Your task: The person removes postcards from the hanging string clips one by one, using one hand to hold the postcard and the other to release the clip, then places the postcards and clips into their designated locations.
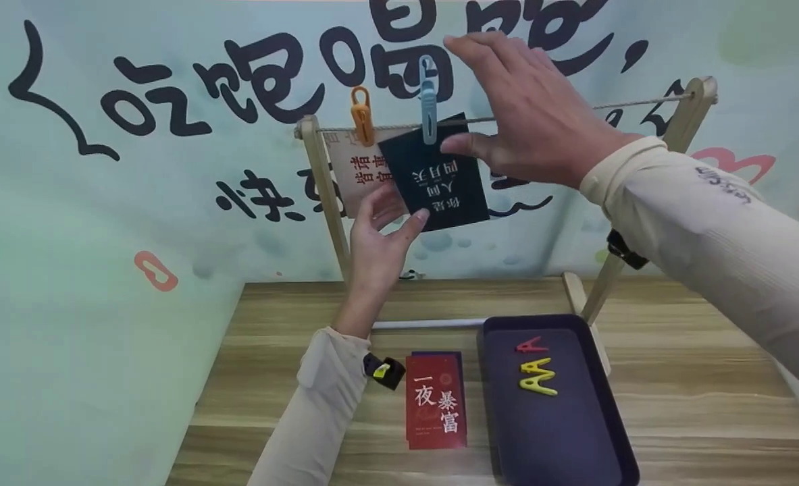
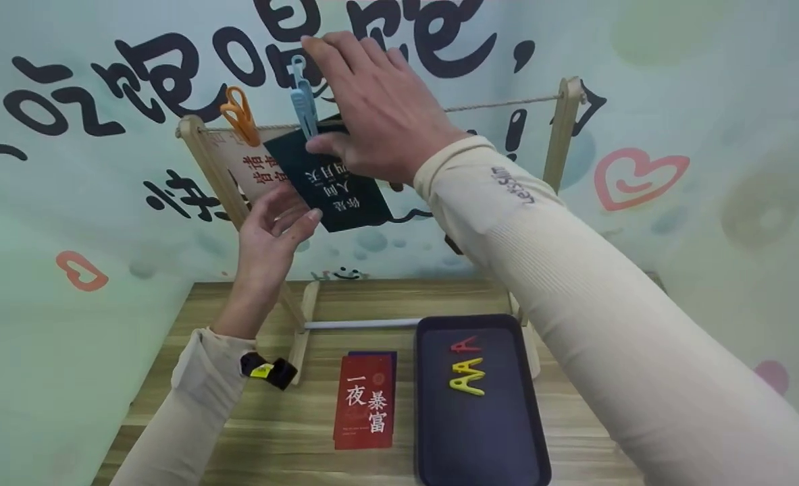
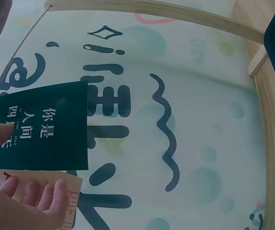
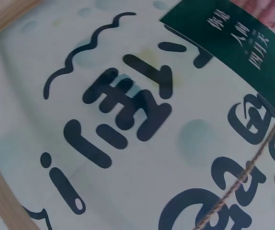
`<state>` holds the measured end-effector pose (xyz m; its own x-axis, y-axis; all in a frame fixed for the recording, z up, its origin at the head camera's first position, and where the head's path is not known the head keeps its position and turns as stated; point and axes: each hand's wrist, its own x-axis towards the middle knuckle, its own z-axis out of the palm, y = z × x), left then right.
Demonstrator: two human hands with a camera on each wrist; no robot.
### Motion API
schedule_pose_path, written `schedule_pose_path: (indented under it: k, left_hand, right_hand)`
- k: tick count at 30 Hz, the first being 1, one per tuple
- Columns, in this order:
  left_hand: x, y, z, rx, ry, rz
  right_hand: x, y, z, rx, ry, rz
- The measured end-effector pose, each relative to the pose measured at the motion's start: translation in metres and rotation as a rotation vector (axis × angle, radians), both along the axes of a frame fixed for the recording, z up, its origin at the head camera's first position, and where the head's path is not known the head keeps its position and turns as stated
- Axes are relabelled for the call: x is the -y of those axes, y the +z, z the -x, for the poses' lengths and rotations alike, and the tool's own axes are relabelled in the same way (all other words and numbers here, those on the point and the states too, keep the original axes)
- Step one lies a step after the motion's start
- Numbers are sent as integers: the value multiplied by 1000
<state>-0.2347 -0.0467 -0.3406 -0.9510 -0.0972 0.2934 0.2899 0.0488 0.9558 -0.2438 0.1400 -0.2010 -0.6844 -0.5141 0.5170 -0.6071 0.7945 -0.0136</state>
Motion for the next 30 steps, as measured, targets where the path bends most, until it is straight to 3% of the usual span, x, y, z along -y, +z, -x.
schedule_pose_path:
  k: [7,12,23,30]
  left_hand:
    - [-3,-8,9,37,-3,-7]
    - [-5,-13,12,65,-19,-5]
    - [-9,-20,13,140,-96,-192]
    - [-11,-25,14,150,-105,-217]
  right_hand:
    - [13,8,9,96,-31,34]
    - [19,7,9,130,-23,-12]
    - [30,11,12,125,-44,-39]
    - [38,13,13,122,-25,8]
